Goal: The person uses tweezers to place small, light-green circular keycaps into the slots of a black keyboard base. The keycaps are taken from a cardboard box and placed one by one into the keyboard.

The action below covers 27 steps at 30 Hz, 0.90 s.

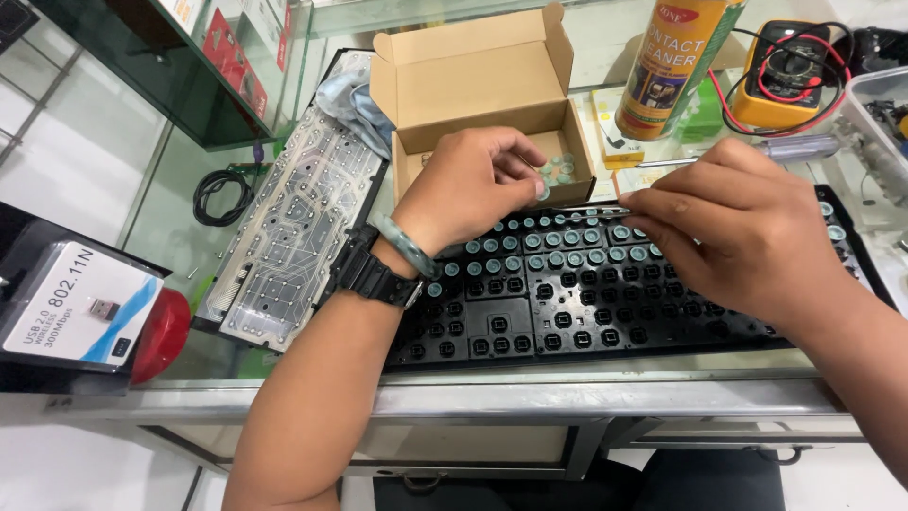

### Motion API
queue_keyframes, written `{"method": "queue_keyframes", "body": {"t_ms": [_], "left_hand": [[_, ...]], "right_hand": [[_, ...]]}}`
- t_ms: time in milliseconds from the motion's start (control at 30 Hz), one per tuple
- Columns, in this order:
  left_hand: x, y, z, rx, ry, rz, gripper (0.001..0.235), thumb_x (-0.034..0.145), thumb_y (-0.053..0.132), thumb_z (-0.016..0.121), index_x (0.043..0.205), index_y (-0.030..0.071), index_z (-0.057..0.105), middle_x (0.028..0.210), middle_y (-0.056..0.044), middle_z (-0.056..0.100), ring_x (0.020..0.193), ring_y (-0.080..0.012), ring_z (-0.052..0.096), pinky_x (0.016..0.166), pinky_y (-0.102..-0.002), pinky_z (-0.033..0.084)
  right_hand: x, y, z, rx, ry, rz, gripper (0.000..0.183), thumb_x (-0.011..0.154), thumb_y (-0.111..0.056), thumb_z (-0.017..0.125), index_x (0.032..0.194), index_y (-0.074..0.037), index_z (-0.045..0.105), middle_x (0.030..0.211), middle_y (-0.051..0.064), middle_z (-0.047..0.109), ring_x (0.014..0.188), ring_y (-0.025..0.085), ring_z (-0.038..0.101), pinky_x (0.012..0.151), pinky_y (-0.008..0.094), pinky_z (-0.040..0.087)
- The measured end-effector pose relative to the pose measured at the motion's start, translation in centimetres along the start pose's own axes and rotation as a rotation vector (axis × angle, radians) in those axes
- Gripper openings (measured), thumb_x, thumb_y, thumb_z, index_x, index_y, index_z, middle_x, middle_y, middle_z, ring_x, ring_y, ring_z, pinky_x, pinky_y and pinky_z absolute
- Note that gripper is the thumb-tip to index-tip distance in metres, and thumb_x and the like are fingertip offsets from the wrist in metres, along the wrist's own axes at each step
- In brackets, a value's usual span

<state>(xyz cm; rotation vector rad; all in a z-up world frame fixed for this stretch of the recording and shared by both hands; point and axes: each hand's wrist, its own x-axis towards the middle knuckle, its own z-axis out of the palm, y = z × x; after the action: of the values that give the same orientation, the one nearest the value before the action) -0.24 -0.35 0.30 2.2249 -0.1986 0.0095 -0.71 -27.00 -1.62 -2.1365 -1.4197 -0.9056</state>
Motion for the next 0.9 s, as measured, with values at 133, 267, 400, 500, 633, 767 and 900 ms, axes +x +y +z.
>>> {"method": "queue_keyframes", "body": {"t_ms": [133, 267, 400, 500, 633, 767, 900], "left_hand": [[-0.07, 0.0, 0.25, -0.001, -0.042, 0.013, 0.016, 0.083, 0.014, 0.075, 0.1, 0.015, 0.077, 0.091, 0.001, 0.082, 0.085, -0.0065, 0.077, 0.079, -0.021, 0.065], [-0.05, -0.27, 0.56, -0.008, -0.06, 0.073, 0.016, 0.082, 0.016, 0.076, 0.098, 0.015, 0.079, 0.09, 0.0, 0.082, 0.085, -0.0061, 0.078, 0.079, -0.021, 0.064], [-0.25, -0.05, 0.5, 0.021, -0.077, 0.12, 0.017, 0.083, 0.018, 0.076, 0.1, 0.016, 0.08, 0.091, 0.002, 0.083, 0.085, -0.006, 0.077, 0.078, -0.021, 0.064], [-0.17, -0.34, 0.68, 0.006, -0.084, 0.151, 0.017, 0.083, 0.017, 0.076, 0.1, 0.015, 0.08, 0.09, 0.001, 0.082, 0.084, -0.0064, 0.077, 0.078, -0.021, 0.063], [-0.14, -0.45, 0.76, 0.039, -0.074, 0.167, 0.017, 0.083, 0.018, 0.077, 0.099, 0.016, 0.08, 0.092, 0.002, 0.082, 0.085, -0.0065, 0.076, 0.078, -0.021, 0.062], [-0.14, -0.45, 0.7, 0.033, -0.084, 0.174, 0.016, 0.084, 0.018, 0.075, 0.099, 0.015, 0.079, 0.092, 0.002, 0.082, 0.085, -0.0062, 0.076, 0.077, -0.021, 0.062], [-0.18, -0.27, 0.22, 0.036, -0.085, 0.137, 0.018, 0.086, 0.021, 0.074, 0.103, 0.017, 0.079, 0.093, 0.002, 0.083, 0.085, -0.0057, 0.077, 0.079, -0.022, 0.063]], "right_hand": [[-0.04, 0.2, 0.1, -0.041, -0.019, 0.017, 0.007, 0.102, -0.005, 0.078, 0.108, -0.003, 0.077, 0.1, 0.006, 0.073, 0.079, 0.032, 0.054, 0.071, 0.038, 0.047], [-0.13, 0.3, 0.21, -0.075, -0.032, 0.027, 0.008, 0.101, -0.008, 0.081, 0.109, -0.006, 0.079, 0.097, 0.004, 0.072, 0.076, 0.03, 0.053, 0.067, 0.036, 0.045], [-0.1, 0.23, 0.33, -0.064, -0.035, 0.025, 0.006, 0.101, -0.007, 0.08, 0.107, -0.007, 0.078, 0.097, 0.003, 0.072, 0.075, 0.029, 0.051, 0.066, 0.036, 0.044], [-0.13, 0.33, 0.34, -0.072, -0.05, 0.009, 0.006, 0.102, -0.007, 0.078, 0.108, -0.006, 0.078, 0.097, 0.004, 0.073, 0.074, 0.029, 0.051, 0.065, 0.036, 0.043], [0.08, 0.17, 0.31, -0.05, -0.055, 0.004, 0.005, 0.101, -0.007, 0.078, 0.105, -0.005, 0.078, 0.096, 0.005, 0.073, 0.073, 0.029, 0.05, 0.065, 0.036, 0.043], [-0.1, 0.24, 0.4, -0.06, -0.056, 0.015, 0.004, 0.101, -0.008, 0.078, 0.104, -0.006, 0.078, 0.096, 0.004, 0.073, 0.073, 0.029, 0.051, 0.065, 0.036, 0.044], [-0.25, 0.27, 0.39, -0.042, -0.056, 0.058, 0.003, 0.101, -0.007, 0.079, 0.104, -0.007, 0.078, 0.096, 0.003, 0.073, 0.075, 0.029, 0.052, 0.068, 0.036, 0.045]]}}
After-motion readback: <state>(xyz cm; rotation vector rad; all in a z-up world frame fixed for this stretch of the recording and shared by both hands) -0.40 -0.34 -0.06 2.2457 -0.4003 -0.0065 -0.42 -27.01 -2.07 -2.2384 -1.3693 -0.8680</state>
